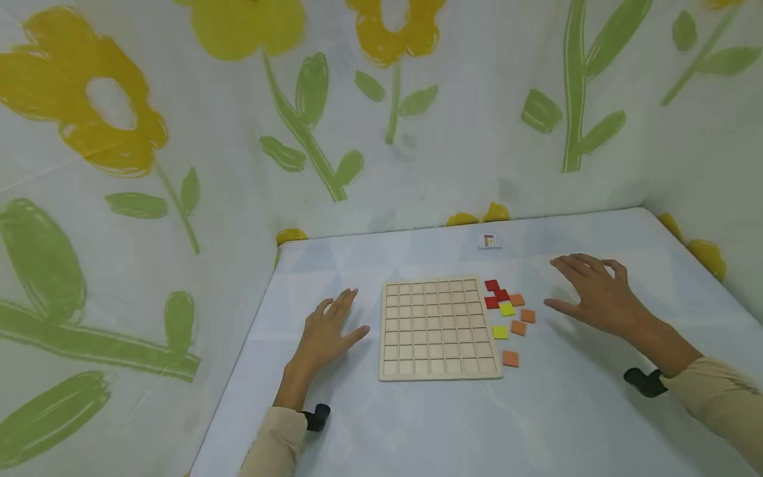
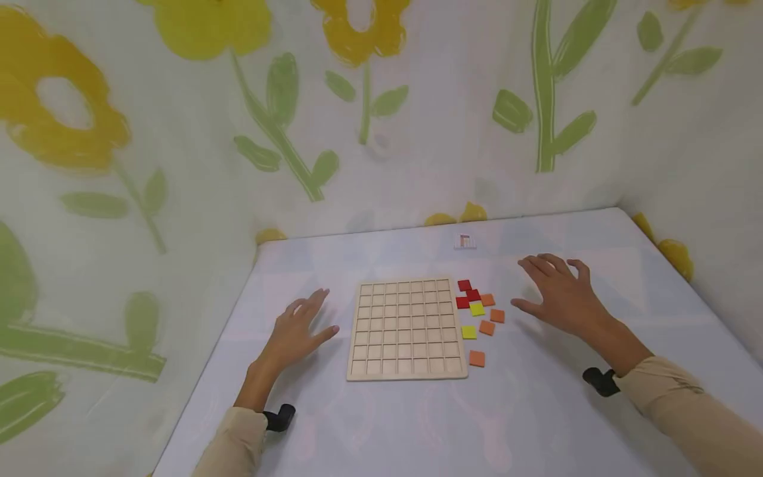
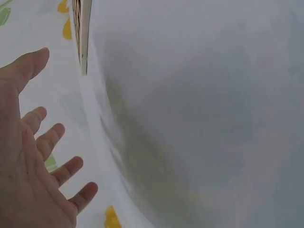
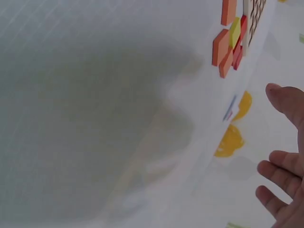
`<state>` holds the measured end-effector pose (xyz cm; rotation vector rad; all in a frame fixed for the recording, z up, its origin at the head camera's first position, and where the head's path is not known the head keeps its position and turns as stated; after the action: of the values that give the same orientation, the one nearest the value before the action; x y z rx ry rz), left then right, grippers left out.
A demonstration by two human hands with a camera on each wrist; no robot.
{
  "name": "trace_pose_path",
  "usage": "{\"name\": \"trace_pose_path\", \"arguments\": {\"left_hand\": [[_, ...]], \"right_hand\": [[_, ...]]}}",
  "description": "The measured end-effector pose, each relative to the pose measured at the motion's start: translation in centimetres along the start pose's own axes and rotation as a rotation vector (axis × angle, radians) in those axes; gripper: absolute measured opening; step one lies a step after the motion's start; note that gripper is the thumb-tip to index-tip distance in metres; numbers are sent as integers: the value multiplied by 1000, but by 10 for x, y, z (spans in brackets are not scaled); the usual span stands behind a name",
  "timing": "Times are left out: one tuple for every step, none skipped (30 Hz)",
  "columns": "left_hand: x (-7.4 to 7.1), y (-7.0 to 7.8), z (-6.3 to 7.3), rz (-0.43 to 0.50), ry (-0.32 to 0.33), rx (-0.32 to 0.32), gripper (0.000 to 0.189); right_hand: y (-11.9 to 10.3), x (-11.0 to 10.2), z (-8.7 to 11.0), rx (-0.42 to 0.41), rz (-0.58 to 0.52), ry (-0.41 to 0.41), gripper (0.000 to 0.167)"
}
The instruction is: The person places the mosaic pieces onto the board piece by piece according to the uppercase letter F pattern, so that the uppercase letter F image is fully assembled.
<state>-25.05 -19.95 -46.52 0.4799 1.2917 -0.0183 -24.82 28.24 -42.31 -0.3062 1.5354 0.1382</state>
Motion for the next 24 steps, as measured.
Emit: {"name": "trace_pose_path", "arguments": {"left_hand": [[3, 3, -4, 5, -5, 20, 80], [5, 6, -8, 16, -11, 45, 77], [7, 9, -13, 25, -23, 68, 74], [10, 12, -16, 36, -33, 96, 71], [12, 14, -19, 51, -48, 119, 69], [15, 16, -22, 64, -63, 139, 67], [17, 18, -24, 86, -74, 159, 66], [19, 20, -26, 108, -85, 170, 65], [21, 21, -27, 129, -92, 178, 65], [22, 21, -29, 146, -93, 183, 65], [23, 21, -30, 165, -92, 187, 64], [24, 21, -31, 174, -89, 190, 64], [26, 21, -32, 181, -85, 192, 64], [27, 20, -33, 184, -80, 196, 64], [29, 19, -35, 189, -72, 202, 63], [30, 18, -35, 197, -64, 203, 63], [32, 17, -36, 217, -60, 196, 64], [33, 16, -37, 239, -52, 188, 64], [34, 15, -37, 267, -43, 180, 64], [35, 14, -37, 294, -36, 173, 64], [35, 14, -37, 322, -30, 163, 64], [36, 13, -36, 343, -25, 153, 64], [37, 13, -36, 356, -20, 150, 64], [38, 13, -36, 355, -12, 154, 62]], "right_hand": [[-3, 1, -3, -3, -12, -3, 80], [-6, 3, -7, -7, -20, -5, 78], [-9, 5, -10, -14, -30, -7, 75], [-12, 7, -14, -18, -40, -11, 73], [-14, 9, -17, -24, -52, -15, 70], [-17, 11, -20, -30, -63, -22, 68], [-20, 13, -24, -36, -74, -30, 67], [-22, 16, -27, -43, -84, -40, 65], [-24, 19, -30, -50, -101, -54, 65], [-27, 20, -34, -53, -114, -70, 64], [-29, 21, -37, -59, -127, -82, 63], [-31, 22, -41, -61, -140, -96, 63], [-32, 24, -44, -62, -153, -108, 62], [-33, 25, -47, -62, -168, -119, 60], [-34, 27, -50, -61, -182, -131, 59], [-35, 28, -53, -59, -193, -141, 57], [-35, 30, -55, -58, -200, -150, 55], [-35, 31, -58, -57, -205, -158, 53], [-35, 33, -61, -58, -210, -164, 52], [-35, 34, -64, -59, -215, -169, 50], [-36, 36, -67, -58, -217, -175, 49], [-36, 36, -69, -57, -221, -180, 48], [-36, 37, -72, -57, -223, -183, 47], [-36, 37, -74, -59, -228, -186, 46]]}}
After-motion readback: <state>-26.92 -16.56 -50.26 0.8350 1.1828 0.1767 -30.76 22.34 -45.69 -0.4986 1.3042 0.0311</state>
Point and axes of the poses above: each hand's wrist, its own z-axis away from the middle knuckle, its own x-axis out of the palm, y = z × x, the point moved 5 cm from there along -z, towards the middle knuckle, and after that the axes turned 15 degrees about -y, right-handed, at the moved point
